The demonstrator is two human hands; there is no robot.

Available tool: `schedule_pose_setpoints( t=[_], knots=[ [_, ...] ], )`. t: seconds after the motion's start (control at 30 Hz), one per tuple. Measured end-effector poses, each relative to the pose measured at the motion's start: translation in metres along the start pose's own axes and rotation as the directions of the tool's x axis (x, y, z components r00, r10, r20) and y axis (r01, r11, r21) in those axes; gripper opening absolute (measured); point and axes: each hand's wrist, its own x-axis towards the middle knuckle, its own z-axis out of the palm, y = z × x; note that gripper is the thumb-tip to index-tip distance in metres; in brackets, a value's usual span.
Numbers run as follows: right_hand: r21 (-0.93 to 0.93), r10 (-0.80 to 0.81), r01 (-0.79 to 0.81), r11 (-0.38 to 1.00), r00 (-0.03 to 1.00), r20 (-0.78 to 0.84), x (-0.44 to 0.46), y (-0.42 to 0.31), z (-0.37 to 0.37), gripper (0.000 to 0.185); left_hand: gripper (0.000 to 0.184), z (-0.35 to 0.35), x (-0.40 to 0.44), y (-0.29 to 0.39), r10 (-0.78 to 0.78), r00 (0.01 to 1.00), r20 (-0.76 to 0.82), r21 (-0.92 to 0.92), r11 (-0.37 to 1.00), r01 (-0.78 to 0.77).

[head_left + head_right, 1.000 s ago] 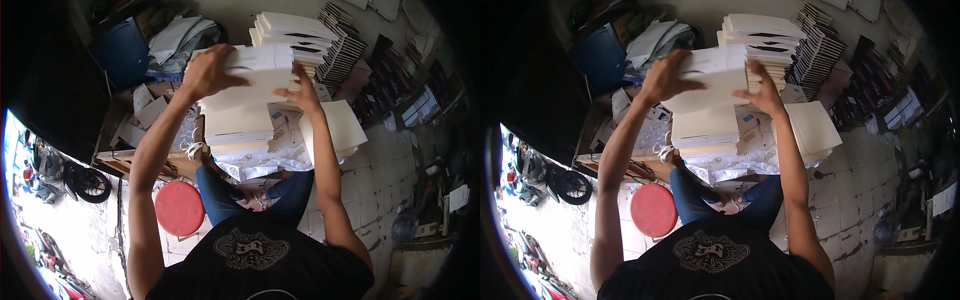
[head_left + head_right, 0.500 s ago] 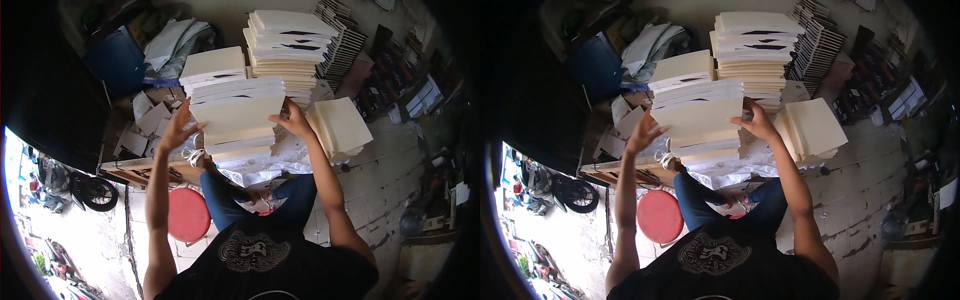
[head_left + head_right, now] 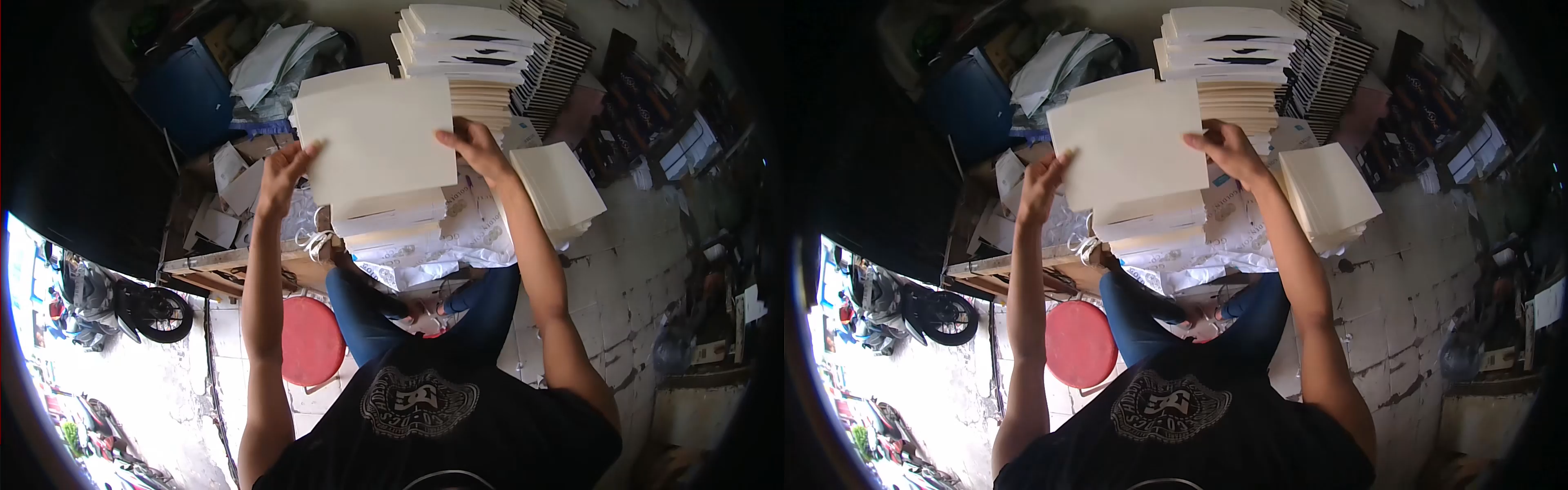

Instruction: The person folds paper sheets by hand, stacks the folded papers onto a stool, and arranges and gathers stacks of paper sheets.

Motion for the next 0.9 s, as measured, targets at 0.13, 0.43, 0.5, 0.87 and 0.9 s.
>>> schedule_pose_setpoints(
  t=[0.13, 0.43, 0.5, 0.87, 0.9],
  knots=[
    [0.031, 0.444, -0.448, 0.894, 0.892, 0.080, 0.007, -0.012, -0.001, 0.058, 0.060, -0.008, 0.014, 0.002, -0.374, 0.923, -0.084, 0.005, 0.927, 0.376],
    [0.041, 0.499, -0.498, 0.866, 0.867, -0.008, 0.013, 0.040, 0.008, 0.050, 0.063, -0.010, 0.018, -0.066, -0.459, 0.884, -0.090, -0.032, 0.888, 0.458],
    [0.055, 0.506, -0.505, 0.861, 0.862, -0.014, 0.009, 0.038, 0.014, 0.047, 0.063, -0.012, 0.018, -0.070, -0.474, 0.877, -0.080, -0.024, 0.880, 0.474],
    [0.140, 0.537, -0.534, 0.834, 0.844, 0.019, 0.010, 0.069, 0.009, 0.064, 0.067, -0.012, 0.014, -0.076, -0.489, 0.870, -0.058, -0.075, 0.871, 0.485],
    [0.141, 0.524, -0.521, 0.842, 0.852, 0.018, 0.009, 0.069, 0.009, 0.063, 0.067, -0.012, 0.013, -0.077, -0.492, 0.868, -0.061, -0.084, 0.869, 0.487]
  ],
)
